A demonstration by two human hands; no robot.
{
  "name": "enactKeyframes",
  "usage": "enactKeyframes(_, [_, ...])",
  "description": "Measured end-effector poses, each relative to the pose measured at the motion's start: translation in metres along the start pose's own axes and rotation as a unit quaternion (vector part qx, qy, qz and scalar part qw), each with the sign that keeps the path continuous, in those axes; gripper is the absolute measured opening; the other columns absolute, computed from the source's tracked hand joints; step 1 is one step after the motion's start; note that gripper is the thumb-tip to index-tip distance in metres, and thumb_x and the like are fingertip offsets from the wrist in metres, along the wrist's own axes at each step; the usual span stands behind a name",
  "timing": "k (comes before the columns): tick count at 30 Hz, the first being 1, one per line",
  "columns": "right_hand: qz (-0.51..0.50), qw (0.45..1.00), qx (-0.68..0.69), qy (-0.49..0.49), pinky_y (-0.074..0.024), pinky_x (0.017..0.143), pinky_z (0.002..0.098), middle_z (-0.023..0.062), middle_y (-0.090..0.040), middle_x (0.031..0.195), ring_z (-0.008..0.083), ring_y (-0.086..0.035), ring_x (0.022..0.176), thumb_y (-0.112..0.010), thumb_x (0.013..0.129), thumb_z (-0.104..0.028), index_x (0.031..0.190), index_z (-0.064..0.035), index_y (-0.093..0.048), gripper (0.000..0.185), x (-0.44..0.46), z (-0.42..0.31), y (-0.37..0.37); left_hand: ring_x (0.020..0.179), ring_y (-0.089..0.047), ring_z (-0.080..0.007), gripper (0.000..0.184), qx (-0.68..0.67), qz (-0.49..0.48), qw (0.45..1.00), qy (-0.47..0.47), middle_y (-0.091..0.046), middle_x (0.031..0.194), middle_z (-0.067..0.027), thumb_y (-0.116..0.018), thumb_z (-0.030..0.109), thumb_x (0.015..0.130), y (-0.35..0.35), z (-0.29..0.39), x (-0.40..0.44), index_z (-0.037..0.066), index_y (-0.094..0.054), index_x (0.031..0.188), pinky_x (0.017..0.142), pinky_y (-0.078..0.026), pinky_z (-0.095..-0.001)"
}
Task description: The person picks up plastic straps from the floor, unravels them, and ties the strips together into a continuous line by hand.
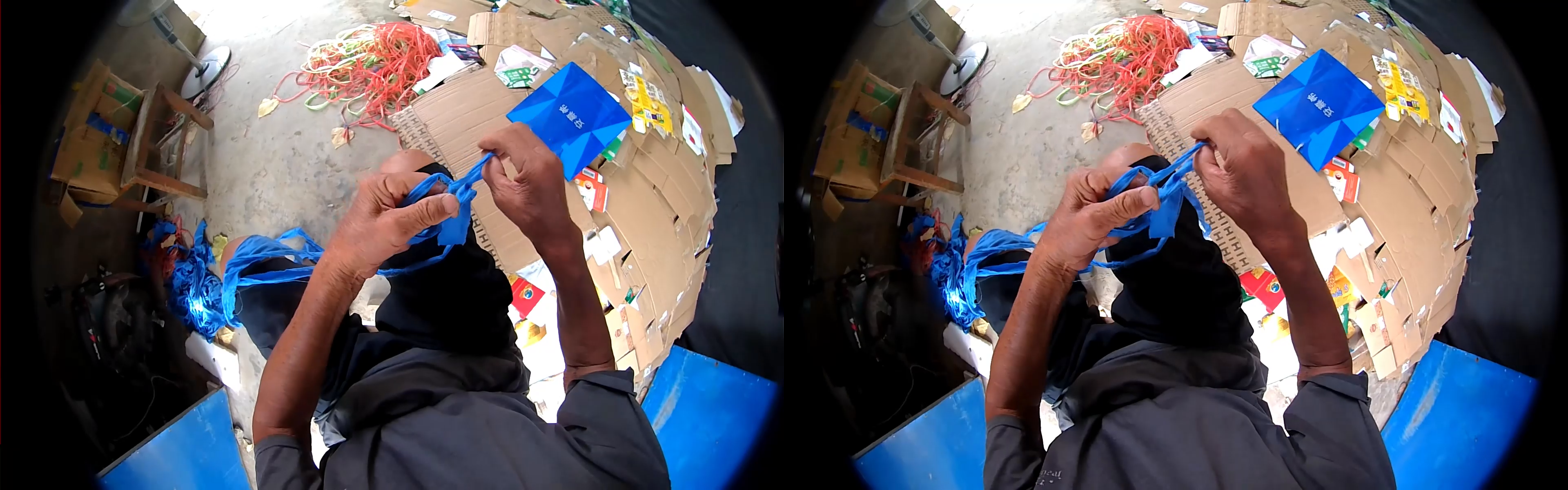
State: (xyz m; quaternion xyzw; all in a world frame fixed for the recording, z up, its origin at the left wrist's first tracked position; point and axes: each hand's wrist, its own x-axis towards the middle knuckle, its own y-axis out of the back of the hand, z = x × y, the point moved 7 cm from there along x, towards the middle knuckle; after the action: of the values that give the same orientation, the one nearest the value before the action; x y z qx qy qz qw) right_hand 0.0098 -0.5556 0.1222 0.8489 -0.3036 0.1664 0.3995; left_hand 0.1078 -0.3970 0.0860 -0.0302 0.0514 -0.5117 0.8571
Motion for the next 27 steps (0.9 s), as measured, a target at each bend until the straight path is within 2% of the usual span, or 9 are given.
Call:
enactKeyframes(4, [0.002,0.973,0.158,-0.166,-0.0526,0.072,0.0236,0.0041,-0.071,0.092,0.0102,-0.065,0.079,-0.060,0.095,0.006,0.108,-0.0014,-0.071,0.018,-0.009,0.021,-0.005,0.051,-0.039,-0.0019,0.026,-0.011,-0.028,0.998,0.060,-0.052,0.061,0.0083,-0.080,0.030,0.092,-0.002,0.002,-0.006,0.007,-0.074,0.082,0.046,-0.024,-0.0221])
enactKeyframes(5, [0.006,0.980,0.142,-0.141,-0.0549,0.073,0.0243,0.0052,-0.072,0.093,0.0109,-0.066,0.078,-0.059,0.101,-0.002,0.114,-0.0009,-0.070,0.017,-0.009,0.019,-0.005,0.051,-0.039,-0.0019,0.028,-0.017,-0.029,0.997,0.065,-0.052,0.061,0.0084,-0.080,0.031,0.092,-0.002,0.001,-0.006,0.007,-0.074,0.080,0.047,-0.024,-0.0222])
enactKeyframes(7, [-0.014,0.930,0.303,-0.209,-0.0578,0.074,0.0257,0.0057,-0.071,0.096,0.0095,-0.067,0.083,-0.061,0.102,-0.006,0.112,0.0000,-0.070,0.015,-0.007,0.023,-0.011,0.051,-0.039,-0.0019,0.028,-0.001,-0.031,0.998,0.054,-0.051,0.061,0.0088,-0.080,0.032,0.092,-0.002,-0.003,-0.004,0.007,-0.074,0.081,0.047,-0.024,-0.0225])
enactKeyframes(11, [0.004,0.803,0.540,-0.253,-0.0608,0.074,0.0271,0.0042,-0.071,0.098,0.0071,-0.065,0.082,-0.062,0.105,-0.015,0.113,-0.0007,-0.071,0.019,-0.008,0.025,-0.018,0.070,-0.046,-0.0060,0.033,-0.012,-0.036,0.983,0.178,-0.050,0.085,0.0067,-0.081,0.032,0.091,-0.002,-0.006,-0.010,0.002,-0.072,0.080,0.061,-0.035,-0.0259])
enactKeyframes(14, [0.026,0.823,0.521,-0.225,-0.0592,0.072,0.0272,0.0024,-0.071,0.098,0.0069,-0.065,0.081,-0.062,0.104,-0.014,0.114,-0.0012,-0.071,0.018,-0.006,0.021,-0.016,0.055,-0.040,-0.0025,0.026,0.030,-0.028,0.996,0.077,-0.052,0.065,0.0088,-0.080,0.031,0.092,-0.002,-0.002,-0.003,0.007,-0.075,0.084,0.049,-0.025,-0.0233])
enactKeyframes(16, [0.038,0.900,0.394,-0.180,-0.0574,0.070,0.0274,0.0017,-0.071,0.099,0.0075,-0.065,0.082,-0.063,0.104,-0.011,0.113,-0.0010,-0.070,0.016,-0.003,0.020,-0.007,0.051,-0.039,-0.0018,0.024,0.045,-0.028,0.997,0.050,-0.053,0.061,0.0092,-0.080,0.030,0.092,-0.001,-0.001,-0.002,0.008,-0.076,0.086,0.047,-0.023,-0.0228])
enactKeyframes(23, [0.032,0.995,-0.056,0.076,-0.0494,0.062,0.0275,0.0003,-0.068,0.093,0.0110,-0.062,0.077,-0.064,0.103,-0.008,0.115,-0.0025,-0.069,0.014,0.001,0.010,0.011,0.051,-0.039,-0.0014,0.021,-0.021,-0.031,0.992,0.120,-0.054,0.062,0.0096,-0.079,0.029,0.092,-0.003,-0.001,-0.010,0.009,-0.076,0.087,0.047,-0.023,-0.0222])
enactKeyframes(26, [0.010,0.988,-0.123,0.097,-0.0553,0.072,0.0330,0.0066,-0.071,0.097,0.0157,-0.069,0.085,-0.068,0.097,-0.002,0.113,-0.0010,-0.066,0.016,-0.001,0.010,0.011,0.062,-0.046,-0.0030,0.028,-0.025,-0.024,0.989,0.140,-0.055,0.068,0.0080,-0.080,0.032,0.092,-0.002,-0.008,-0.012,0.004,-0.076,0.090,0.054,-0.034,-0.0223])
enactKeyframes(27, [0.023,0.997,-0.051,0.052,-0.0545,0.071,0.0313,0.0052,-0.070,0.095,0.0154,-0.067,0.082,-0.066,0.099,-0.004,0.114,-0.0011,-0.067,0.015,-0.002,0.014,0.011,0.062,-0.046,-0.0031,0.027,-0.028,-0.026,0.990,0.139,-0.055,0.068,0.0080,-0.079,0.031,0.093,-0.003,-0.007,-0.012,0.004,-0.076,0.090,0.054,-0.034,-0.0223])
